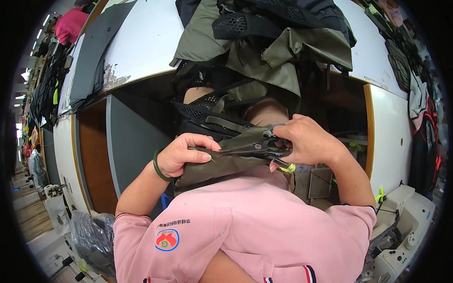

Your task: Trimming excess threads and inspecting seams on olive green tactical or outdoor equipment in a factory setting.

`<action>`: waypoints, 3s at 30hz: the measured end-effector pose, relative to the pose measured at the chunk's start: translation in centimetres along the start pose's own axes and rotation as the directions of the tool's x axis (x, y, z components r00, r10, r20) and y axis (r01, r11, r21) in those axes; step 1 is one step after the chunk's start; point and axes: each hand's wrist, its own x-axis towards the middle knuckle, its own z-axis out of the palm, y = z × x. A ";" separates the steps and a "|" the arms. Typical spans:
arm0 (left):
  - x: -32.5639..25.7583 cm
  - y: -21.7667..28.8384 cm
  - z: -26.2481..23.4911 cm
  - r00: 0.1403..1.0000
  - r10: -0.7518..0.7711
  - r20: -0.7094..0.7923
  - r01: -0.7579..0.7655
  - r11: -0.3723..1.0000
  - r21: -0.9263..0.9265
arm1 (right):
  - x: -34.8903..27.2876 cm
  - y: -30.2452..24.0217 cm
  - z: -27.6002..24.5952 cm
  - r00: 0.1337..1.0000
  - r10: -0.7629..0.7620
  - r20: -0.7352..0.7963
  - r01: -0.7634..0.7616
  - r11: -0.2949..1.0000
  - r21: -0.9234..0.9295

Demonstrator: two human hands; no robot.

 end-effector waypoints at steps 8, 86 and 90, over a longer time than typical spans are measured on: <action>0.3 0.2 0.7 1.000 0.027 -0.006 -0.027 0.995 -0.093 | -0.4 0.8 1.1 0.966 0.005 -0.260 -0.035 0.993 -0.109; 1.8 0.3 2.9 0.995 0.045 -0.092 -0.070 0.955 -0.288 | -0.7 -0.2 -1.0 0.867 -0.167 -0.469 -0.125 0.839 -0.529; 1.7 0.4 3.0 0.995 0.061 -0.078 -0.081 0.958 -0.275 | -0.6 0.4 -0.6 0.842 -0.156 -0.517 -0.141 0.861 -0.489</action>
